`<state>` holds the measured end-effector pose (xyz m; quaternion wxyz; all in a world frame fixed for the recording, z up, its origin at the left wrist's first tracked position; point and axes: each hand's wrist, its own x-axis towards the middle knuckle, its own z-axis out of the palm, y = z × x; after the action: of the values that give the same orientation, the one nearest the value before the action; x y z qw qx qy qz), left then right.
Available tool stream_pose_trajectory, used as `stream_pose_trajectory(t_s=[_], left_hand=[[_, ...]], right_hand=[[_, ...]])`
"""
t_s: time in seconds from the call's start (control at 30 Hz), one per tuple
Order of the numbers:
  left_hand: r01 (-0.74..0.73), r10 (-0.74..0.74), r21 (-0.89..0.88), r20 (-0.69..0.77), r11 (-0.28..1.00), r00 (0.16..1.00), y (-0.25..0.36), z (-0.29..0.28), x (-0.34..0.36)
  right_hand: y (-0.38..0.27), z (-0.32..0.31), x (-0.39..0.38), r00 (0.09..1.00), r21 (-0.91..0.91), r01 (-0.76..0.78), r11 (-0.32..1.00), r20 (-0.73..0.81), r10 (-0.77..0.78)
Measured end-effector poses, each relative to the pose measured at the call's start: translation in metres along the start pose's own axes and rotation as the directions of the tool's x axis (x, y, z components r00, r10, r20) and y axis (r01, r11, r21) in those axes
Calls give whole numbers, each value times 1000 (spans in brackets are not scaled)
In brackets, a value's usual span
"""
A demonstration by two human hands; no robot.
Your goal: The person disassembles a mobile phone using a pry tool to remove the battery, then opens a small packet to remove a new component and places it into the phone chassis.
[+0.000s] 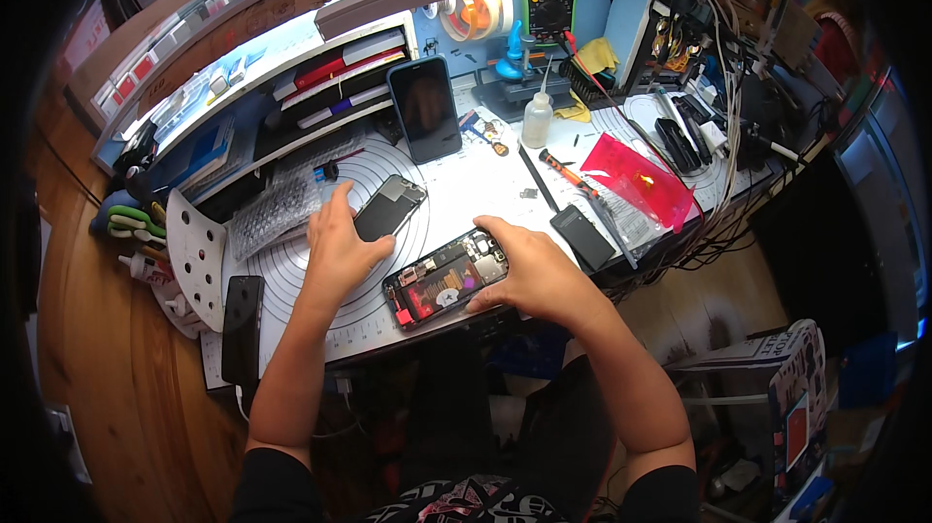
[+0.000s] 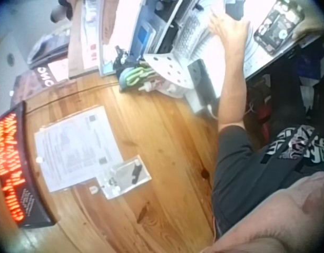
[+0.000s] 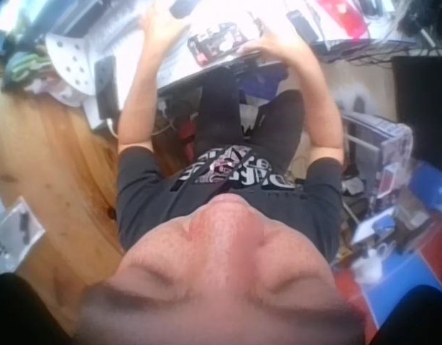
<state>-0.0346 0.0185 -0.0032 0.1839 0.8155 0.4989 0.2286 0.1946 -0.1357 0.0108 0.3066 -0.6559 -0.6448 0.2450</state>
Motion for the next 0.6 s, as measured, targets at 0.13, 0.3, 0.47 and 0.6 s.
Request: stream_pose_trajectory(t_s=[0.13, 0.3, 0.47, 0.6], left_hand=[[-49, 49, 18, -18, 999, 999, 4, 0, -2], [-270, 267, -26, -75, 963, 961, 1, 2, -1], [-499, 496, 19, -147, 866, 856, 12, -3, -7], [-629, 624, 19, -157, 777, 766, 21, -3, -13]], right_hand=[[-14, -11, 3, 989, -202, -115, 973, 71, 132], [-4, -10, 3, 989, -182, -97, 978, 90, 115], [9, -11, 2, 1000, -89, 14, 996, 7, -14], [21, -10, 22, 970, 309, 2, 951, -230, 73]])
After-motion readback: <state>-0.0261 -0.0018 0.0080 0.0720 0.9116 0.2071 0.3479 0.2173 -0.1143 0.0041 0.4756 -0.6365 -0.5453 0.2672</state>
